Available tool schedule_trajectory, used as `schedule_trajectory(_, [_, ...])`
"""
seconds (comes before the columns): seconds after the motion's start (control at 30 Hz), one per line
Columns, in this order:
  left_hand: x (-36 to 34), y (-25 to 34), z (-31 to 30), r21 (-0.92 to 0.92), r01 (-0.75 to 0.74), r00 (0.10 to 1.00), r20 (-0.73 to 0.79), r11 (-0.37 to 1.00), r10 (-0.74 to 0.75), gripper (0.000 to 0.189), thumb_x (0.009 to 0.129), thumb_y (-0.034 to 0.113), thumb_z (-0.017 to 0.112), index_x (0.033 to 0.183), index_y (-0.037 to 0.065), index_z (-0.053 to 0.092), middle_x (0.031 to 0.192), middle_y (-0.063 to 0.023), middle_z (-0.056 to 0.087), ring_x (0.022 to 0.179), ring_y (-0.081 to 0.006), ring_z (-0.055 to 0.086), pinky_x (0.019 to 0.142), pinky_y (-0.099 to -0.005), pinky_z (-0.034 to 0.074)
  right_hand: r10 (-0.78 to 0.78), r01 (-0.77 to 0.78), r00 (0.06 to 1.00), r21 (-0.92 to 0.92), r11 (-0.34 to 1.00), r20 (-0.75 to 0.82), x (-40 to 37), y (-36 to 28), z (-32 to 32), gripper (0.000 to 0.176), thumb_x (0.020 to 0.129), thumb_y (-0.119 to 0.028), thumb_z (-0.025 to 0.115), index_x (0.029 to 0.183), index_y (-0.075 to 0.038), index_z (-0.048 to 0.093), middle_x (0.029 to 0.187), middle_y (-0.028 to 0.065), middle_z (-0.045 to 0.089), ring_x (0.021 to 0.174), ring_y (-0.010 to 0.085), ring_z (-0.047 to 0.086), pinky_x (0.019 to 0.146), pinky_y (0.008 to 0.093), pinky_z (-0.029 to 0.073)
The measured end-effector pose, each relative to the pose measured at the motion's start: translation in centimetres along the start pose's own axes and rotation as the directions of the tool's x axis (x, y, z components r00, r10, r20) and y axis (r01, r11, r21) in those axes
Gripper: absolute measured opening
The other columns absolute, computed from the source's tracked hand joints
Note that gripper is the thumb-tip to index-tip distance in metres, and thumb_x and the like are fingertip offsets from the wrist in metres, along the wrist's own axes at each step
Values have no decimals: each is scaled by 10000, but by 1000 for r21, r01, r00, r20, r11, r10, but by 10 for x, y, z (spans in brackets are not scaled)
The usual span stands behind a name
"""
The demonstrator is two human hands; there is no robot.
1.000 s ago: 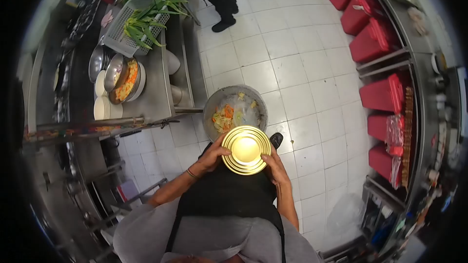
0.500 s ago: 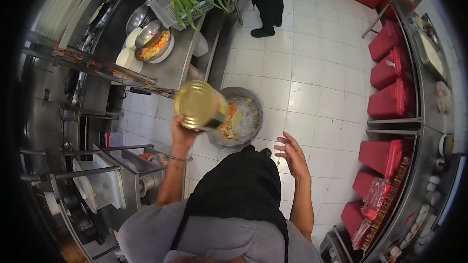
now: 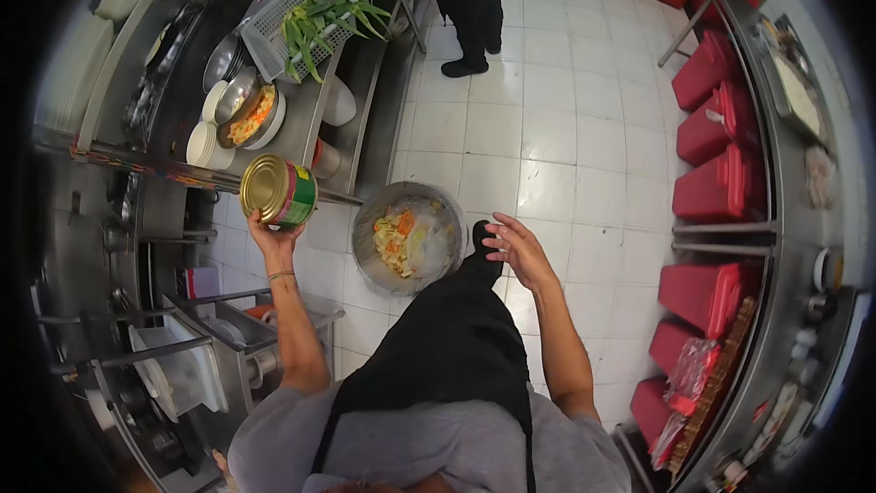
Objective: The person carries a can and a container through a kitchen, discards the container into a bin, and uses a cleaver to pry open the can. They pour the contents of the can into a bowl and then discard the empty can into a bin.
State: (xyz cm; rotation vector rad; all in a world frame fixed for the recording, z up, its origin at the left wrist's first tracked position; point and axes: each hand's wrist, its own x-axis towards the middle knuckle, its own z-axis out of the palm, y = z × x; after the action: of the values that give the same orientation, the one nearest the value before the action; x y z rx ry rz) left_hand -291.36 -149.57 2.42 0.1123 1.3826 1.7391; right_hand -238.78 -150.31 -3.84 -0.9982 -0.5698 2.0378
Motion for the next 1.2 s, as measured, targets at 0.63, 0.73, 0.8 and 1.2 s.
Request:
schedule_trajectory(0.63, [32, 1, 32, -23, 39, 973, -226, 999, -43, 753, 757, 594, 608, 1384, 190, 499, 1401, -102, 497, 1226, -352, 501, 942, -584, 443, 323, -476, 872, -490, 730, -367, 199, -36, -80, 488, 960, -311, 637, 1364, -59, 531, 1216, 128, 620, 1012, 278, 648, 799, 428, 567])
schedule_trajectory(0.73, [38, -3, 30, -46, 46, 955, -292, 998, -57, 747, 753, 585, 619, 1389, 214, 491, 1406, -87, 521, 1266, -352, 500, 973, -592, 421, 344, -491, 869, -704, 513, -355, 251, -31, -71, 420, 931, -270, 657, 1292, -64, 595, 1051, 92, 671, 833, 207, 655, 687, 362, 567])
schedule_trajectory(0.8, [42, -7, 23, -67, 37, 951, -303, 997, -56, 744, 753, 576, 619, 1392, 218, 485, 1431, -86, 515, 1293, -340, 503, 984, -608, 404, 355, -445, 883, -787, 427, -307, 300, -30, -62, 407, 915, -249, 670, 1272, -62, 609, 949, 68, 667, 773, 162, 632, 631, 329, 553])
schedule_trajectory(1.2, [47, -3, 54, -264, -298, 853, -506, 917, 131, 562, 813, 334, 572, 1274, 15, 601, 1203, -143, 682, 1086, -295, 672, 940, -409, 563, 12, 665, 737, -723, -187, 676, 771, 54, 102, 273, 911, -277, 572, 1002, -35, 659, 730, 122, 671, 639, 277, 674, 634, 414, 587])
